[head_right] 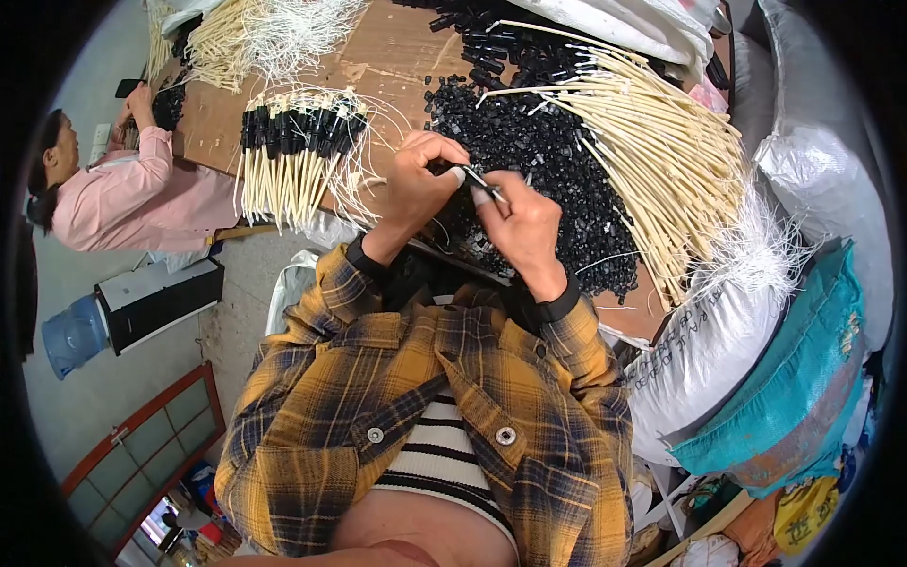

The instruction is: The person picks up a stick and a black plastic piece, slides the piece onto the stick, and then threads a white cord through the plastic piece. They then place the completed unit onto a pile on the table and repeat the process.

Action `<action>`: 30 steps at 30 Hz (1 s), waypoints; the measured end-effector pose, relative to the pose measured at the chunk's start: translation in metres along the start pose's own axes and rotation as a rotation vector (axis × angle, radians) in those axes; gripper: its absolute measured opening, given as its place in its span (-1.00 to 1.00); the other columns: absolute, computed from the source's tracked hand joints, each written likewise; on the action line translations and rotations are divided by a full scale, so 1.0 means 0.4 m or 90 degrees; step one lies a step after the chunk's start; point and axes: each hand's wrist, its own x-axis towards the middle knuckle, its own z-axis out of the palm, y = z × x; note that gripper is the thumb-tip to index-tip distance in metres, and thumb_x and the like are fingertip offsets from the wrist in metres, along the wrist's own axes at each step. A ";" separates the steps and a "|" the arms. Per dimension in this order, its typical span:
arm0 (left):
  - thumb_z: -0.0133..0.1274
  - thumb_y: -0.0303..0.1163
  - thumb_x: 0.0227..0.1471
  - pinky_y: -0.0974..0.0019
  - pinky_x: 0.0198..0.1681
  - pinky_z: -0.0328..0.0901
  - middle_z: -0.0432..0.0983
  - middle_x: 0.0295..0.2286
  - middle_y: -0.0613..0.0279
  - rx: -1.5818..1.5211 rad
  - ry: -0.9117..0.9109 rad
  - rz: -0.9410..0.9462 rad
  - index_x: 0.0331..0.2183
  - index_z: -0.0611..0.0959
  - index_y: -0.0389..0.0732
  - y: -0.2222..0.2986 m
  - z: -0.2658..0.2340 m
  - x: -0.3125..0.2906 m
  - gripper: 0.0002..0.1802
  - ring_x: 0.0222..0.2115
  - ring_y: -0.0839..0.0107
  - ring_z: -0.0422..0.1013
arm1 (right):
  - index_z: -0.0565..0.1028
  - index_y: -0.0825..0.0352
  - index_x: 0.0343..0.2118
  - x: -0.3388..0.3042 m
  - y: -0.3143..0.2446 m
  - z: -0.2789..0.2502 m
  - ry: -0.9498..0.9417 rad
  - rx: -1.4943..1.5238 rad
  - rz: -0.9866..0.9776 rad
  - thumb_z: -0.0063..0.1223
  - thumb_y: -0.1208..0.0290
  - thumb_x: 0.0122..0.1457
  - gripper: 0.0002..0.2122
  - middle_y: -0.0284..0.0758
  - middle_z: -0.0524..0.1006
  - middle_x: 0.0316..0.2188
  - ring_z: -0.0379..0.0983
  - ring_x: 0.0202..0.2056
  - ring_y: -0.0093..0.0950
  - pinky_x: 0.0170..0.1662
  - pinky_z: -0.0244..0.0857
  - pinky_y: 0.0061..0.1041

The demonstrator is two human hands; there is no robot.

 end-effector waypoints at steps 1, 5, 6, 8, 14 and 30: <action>0.15 -0.60 -0.33 0.33 -0.30 0.30 0.55 -0.54 0.30 0.073 0.023 0.099 -0.60 0.62 -0.21 0.002 -0.005 0.002 -0.91 -0.39 0.35 0.41 | 0.53 0.26 -0.36 0.006 -0.009 -0.003 0.020 -0.088 0.051 0.25 0.43 -0.01 -0.85 -0.33 0.37 -0.73 0.32 -0.70 -0.44 -0.62 0.19 -0.49; 0.17 -0.62 -0.36 0.26 -0.20 0.35 0.58 -0.44 0.31 0.124 -0.028 0.285 -0.41 0.63 -0.20 0.066 -0.022 0.035 -0.71 -0.27 0.28 0.45 | 0.58 0.34 -0.31 0.017 0.027 -0.035 -0.072 0.087 0.223 0.22 0.46 0.07 -0.87 -0.55 0.32 -0.74 0.18 -0.69 -0.73 -0.61 0.04 -0.66; 0.19 -0.61 -0.36 0.21 -0.15 0.36 0.59 -0.40 0.31 0.114 -0.063 0.328 -0.31 0.65 -0.18 0.074 -0.026 0.039 -0.61 -0.22 0.24 0.47 | 0.59 0.39 -0.30 0.019 0.034 -0.044 -0.167 0.382 0.350 0.16 0.48 0.12 -0.88 -0.60 0.34 -0.72 0.17 -0.67 -0.78 -0.61 0.02 -0.69; 0.21 -0.58 -0.35 0.21 -0.15 0.39 0.59 -0.34 0.28 0.134 -0.160 0.287 -0.20 0.62 -0.14 0.039 -0.059 0.038 -0.50 -0.21 0.23 0.49 | 0.58 0.46 -0.28 0.014 0.028 -0.054 -0.161 0.410 0.347 0.10 0.53 0.16 -0.87 -0.70 0.27 -0.67 0.05 -0.61 -0.85 -0.57 -0.07 -0.75; 0.14 -0.59 -0.28 0.23 -0.31 0.42 0.59 -0.38 0.13 0.198 -0.327 0.189 -0.26 0.64 -0.18 -0.008 -0.063 0.040 -0.61 -0.35 0.13 0.53 | 0.58 0.20 -0.13 0.003 0.024 -0.049 -0.071 -0.115 -0.176 0.06 0.63 0.01 -0.67 -0.42 0.51 -0.61 0.38 -0.65 -0.49 -0.56 0.24 -0.53; 0.08 -0.48 -0.26 0.25 -0.63 0.21 0.45 -0.62 0.29 0.324 0.038 0.418 -0.58 0.57 -0.11 0.009 -0.167 0.036 -0.95 -0.64 0.29 0.38 | 0.54 0.34 -0.17 0.055 -0.034 -0.003 0.033 0.116 0.046 0.16 0.52 0.12 -0.80 -0.49 0.54 -0.46 0.28 -0.53 -0.79 -0.51 0.16 -0.76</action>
